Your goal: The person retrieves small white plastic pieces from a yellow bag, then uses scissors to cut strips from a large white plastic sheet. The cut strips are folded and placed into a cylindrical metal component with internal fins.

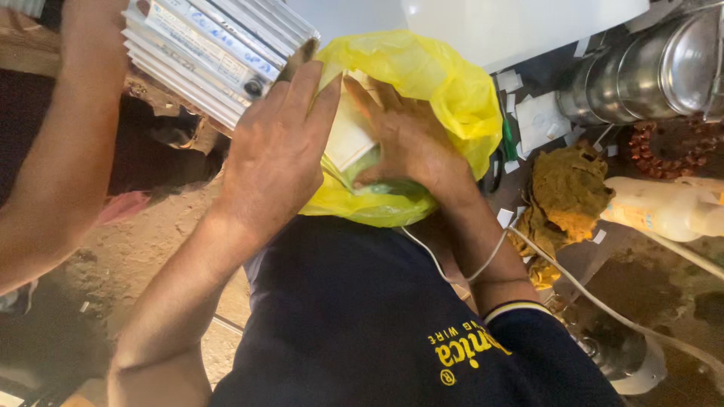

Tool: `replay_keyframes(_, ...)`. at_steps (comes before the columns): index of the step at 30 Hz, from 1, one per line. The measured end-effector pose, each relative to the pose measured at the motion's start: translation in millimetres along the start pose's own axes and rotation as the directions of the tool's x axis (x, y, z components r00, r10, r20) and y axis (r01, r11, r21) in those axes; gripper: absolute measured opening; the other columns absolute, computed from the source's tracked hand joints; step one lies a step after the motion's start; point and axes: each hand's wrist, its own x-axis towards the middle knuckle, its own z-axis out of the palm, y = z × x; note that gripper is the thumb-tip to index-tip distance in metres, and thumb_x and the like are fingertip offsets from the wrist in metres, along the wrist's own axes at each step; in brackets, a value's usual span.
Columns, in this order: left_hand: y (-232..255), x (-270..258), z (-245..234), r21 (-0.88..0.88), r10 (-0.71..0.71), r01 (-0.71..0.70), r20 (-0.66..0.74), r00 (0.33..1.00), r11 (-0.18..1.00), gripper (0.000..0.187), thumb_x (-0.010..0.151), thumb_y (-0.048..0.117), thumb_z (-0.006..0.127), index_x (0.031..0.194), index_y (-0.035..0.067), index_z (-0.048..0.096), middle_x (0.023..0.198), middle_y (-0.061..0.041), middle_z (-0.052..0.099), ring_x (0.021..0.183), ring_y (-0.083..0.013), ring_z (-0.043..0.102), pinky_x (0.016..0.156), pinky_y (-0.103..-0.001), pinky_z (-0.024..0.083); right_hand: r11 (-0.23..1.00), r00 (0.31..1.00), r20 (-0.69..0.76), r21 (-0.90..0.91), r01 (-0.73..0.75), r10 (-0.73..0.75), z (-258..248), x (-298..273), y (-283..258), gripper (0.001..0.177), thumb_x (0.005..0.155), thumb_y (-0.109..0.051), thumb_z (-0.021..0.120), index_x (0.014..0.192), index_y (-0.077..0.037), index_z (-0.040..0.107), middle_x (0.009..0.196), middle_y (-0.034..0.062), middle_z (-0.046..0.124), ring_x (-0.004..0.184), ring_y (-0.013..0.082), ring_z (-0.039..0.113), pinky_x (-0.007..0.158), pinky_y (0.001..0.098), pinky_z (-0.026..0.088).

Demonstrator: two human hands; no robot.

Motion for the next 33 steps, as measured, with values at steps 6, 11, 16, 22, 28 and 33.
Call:
replay_keyframes(6, -10, -7, 20, -0.089, -0.016, 0.015, -0.016, 1.000, 0.996, 0.059, 0.079, -0.005, 0.063, 0.138, -0.006, 0.057, 0.137, -0.020, 0.054, 0.104, -0.0317, 0.064, 0.087, -0.040, 0.054, 0.999, 0.999, 0.011, -0.030, 0.031, -0.031, 16, 4, 20, 0.129, 0.057, -0.052, 0.093, 0.157, -0.007, 0.026, 0.154, 0.0282, 0.040, 0.140, 0.0489, 0.042, 0.113, 0.0556, 0.036)
replay_keyframes(11, -12, -4, 23, -0.112, -0.022, 0.018, -0.035, 0.999, 0.993, 0.059, 0.080, -0.002, 0.065, 0.138, -0.005, 0.055, 0.139, -0.020, 0.052, 0.111, -0.0331, 0.064, 0.088, -0.041, 0.054, 0.991, 0.993, -0.061, 0.082, 0.110, -0.105, 22, 37, 48, 0.072, 0.099, -0.045, 0.071, 0.151, -0.004, 0.042, 0.153, 0.0260, 0.049, 0.139, 0.0438, 0.049, 0.114, 0.0476, 0.041)
replay_keyframes(16, -18, -3, 21, -0.114, -0.036, 0.028, -0.071, 0.997, 0.993, 0.070, 0.078, -0.001, 0.066, 0.146, -0.008, 0.050, 0.140, -0.019, 0.051, 0.109, -0.0330, 0.065, 0.086, -0.042, 0.054, 0.992, 0.993, -0.019, -0.059, 0.114, -0.116, 33, 69, 46, 0.108, 0.058, -0.048, 0.093, 0.141, 0.001, 0.046, 0.138, 0.0268, 0.054, 0.127, 0.0447, 0.050, 0.102, 0.0503, 0.041)
replay_keyframes(22, -20, -6, 16, -0.194, -0.041, 0.019, -0.109, 0.993, 0.981, 0.067, 0.083, -0.008, 0.062, 0.149, -0.007, 0.048, 0.143, -0.019, 0.052, 0.109, -0.0328, 0.066, 0.091, -0.042, 0.054, 0.973, 0.985, -0.156, 0.207, 0.102, -0.070, -3, 35, 28, 0.079, 0.072, -0.017, 0.077, 0.146, -0.006, 0.054, 0.137, 0.0190, 0.064, 0.131, 0.0355, 0.059, 0.108, 0.0442, 0.048)
replay_keyframes(28, -21, -10, 6, -0.259, -0.010, -0.028, -0.146, 0.989, 0.965, 0.061, 0.088, -0.008, 0.060, 0.148, -0.006, 0.050, 0.146, -0.021, 0.053, 0.116, -0.0357, 0.064, 0.098, -0.044, 0.052, 0.944, 0.954, 0.068, 0.180, 0.275, -0.291, -9, -30, 8, 0.062, 0.089, -0.024, 0.082, 0.141, -0.003, 0.056, 0.129, 0.0191, 0.065, 0.124, 0.0385, 0.061, 0.108, 0.0462, 0.046)
replay_keyframes(33, -24, -14, 7, -0.247, 0.002, -0.044, -0.166, 0.986, 0.968, 0.061, 0.089, -0.009, 0.060, 0.150, -0.007, 0.051, 0.149, -0.020, 0.052, 0.121, -0.0338, 0.064, 0.103, -0.045, 0.049, 0.958, 0.963, 0.114, 0.181, 0.221, -0.244, 0, -51, 0, 0.089, 0.063, -0.016, 0.076, 0.144, 0.007, 0.050, 0.145, 0.0271, 0.048, 0.134, 0.0461, 0.044, 0.113, 0.0491, 0.039)
